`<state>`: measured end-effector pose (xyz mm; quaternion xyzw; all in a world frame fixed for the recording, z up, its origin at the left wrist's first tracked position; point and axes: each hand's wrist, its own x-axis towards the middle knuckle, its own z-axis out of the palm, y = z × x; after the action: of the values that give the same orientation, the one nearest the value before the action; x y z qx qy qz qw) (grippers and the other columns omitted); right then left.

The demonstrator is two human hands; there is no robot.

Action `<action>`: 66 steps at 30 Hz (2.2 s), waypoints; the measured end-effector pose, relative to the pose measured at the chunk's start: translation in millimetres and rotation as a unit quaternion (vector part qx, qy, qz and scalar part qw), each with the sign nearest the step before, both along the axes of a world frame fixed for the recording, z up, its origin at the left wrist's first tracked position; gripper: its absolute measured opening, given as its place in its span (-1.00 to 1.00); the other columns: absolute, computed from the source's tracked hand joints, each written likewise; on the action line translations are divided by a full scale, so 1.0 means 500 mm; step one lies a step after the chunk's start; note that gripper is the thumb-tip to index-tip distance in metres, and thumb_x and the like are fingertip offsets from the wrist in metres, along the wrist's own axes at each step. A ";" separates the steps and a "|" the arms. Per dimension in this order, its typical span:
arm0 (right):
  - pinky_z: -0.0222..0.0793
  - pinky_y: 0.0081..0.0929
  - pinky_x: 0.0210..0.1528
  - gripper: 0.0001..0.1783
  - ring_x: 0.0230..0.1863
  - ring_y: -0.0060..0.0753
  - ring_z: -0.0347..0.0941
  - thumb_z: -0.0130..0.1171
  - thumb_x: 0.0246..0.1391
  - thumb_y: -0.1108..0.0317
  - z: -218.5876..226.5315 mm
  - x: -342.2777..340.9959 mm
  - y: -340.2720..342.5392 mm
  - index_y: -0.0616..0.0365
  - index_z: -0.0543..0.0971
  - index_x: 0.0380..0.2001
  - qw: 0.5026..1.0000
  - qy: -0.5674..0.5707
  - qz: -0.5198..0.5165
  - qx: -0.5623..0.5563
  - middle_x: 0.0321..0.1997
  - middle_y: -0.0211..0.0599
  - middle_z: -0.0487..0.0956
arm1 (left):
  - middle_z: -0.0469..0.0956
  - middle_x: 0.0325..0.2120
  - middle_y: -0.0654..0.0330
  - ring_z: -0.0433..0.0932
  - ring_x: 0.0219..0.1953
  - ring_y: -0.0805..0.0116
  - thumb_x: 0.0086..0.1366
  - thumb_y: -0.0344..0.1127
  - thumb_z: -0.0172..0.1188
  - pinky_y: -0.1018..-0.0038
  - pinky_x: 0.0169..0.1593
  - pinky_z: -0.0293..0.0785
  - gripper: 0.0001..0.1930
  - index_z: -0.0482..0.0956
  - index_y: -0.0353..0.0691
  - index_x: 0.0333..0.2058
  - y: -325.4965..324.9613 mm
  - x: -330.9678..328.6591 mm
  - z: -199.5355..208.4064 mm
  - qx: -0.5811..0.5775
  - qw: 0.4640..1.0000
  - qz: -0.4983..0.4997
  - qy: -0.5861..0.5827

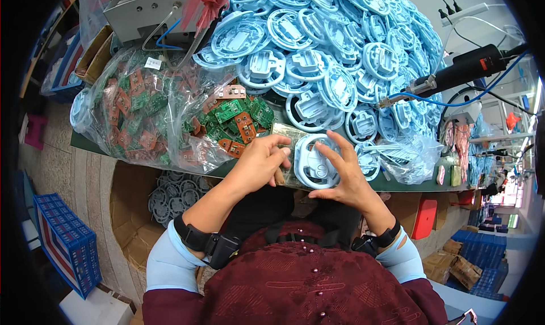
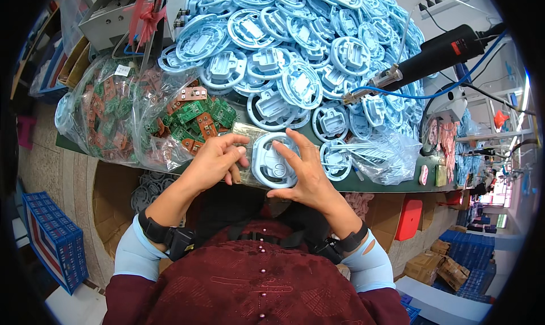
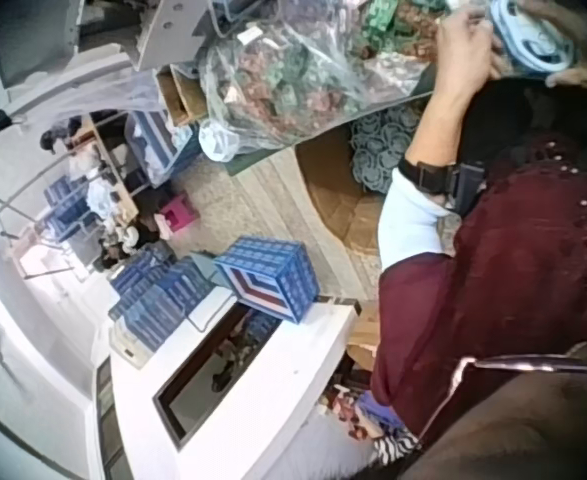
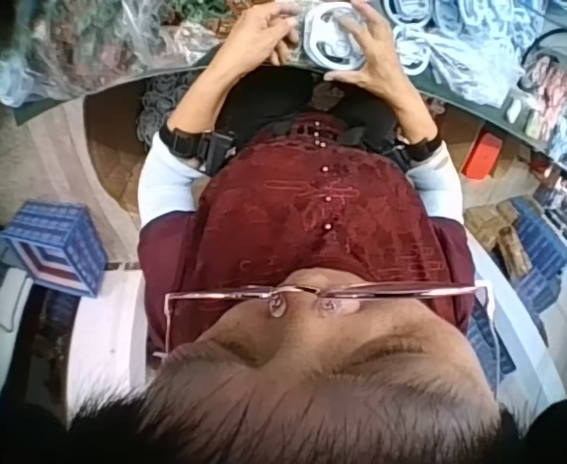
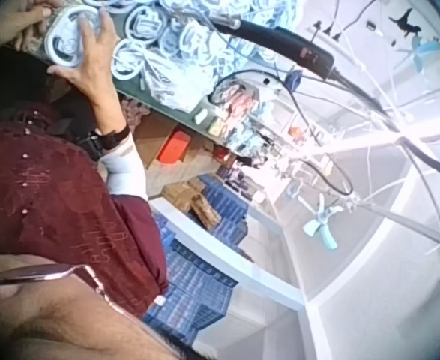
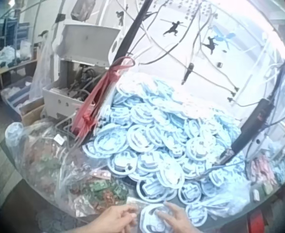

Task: Assembling circuit boards into circular blue plastic housings using an electric screwdriver.

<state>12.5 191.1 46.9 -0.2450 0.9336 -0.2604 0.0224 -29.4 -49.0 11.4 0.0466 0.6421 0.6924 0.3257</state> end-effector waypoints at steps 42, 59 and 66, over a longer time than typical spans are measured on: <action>0.02 0.12 0.26 -0.02 0.34 0.26 0.06 0.33 -0.22 -0.29 -0.043 -0.012 -0.011 0.04 0.34 0.21 0.997 0.024 0.039 0.057 0.37 0.15 0.08 | 0.58 -0.52 0.02 0.61 -0.64 0.30 0.34 -0.40 0.05 0.56 -0.66 0.45 -0.57 0.21 -0.45 0.12 0.028 -0.021 0.003 0.003 0.993 -0.100 -0.059; 0.17 -0.26 0.22 -0.54 0.17 -0.09 0.33 0.22 0.02 0.42 0.039 -0.008 0.073 0.21 0.43 0.03 0.951 0.184 -0.192 -0.155 0.09 -0.05 0.46 | 0.57 -0.57 -0.02 0.60 -0.63 0.22 0.32 -0.38 0.04 0.45 -0.61 0.45 -0.65 0.27 -0.38 0.03 0.052 0.003 0.021 -0.052 0.998 -0.042 -0.020; 0.25 -0.31 0.20 -0.51 0.05 -0.24 0.46 0.01 -0.02 0.54 0.251 -0.195 0.172 0.34 0.30 0.05 0.831 0.094 -0.128 -0.533 -0.01 -0.08 0.48 | 0.50 -0.09 -0.14 0.57 -0.16 -0.05 0.12 -0.52 0.19 0.15 -0.14 0.51 -0.69 0.43 -0.24 -0.13 0.040 0.015 -0.007 -0.122 0.770 0.043 0.625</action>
<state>-85.1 277.1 172.2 -0.1202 0.6704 -0.6941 -0.2331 -21.7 -28.9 8.0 0.4013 0.7843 0.4400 -0.1741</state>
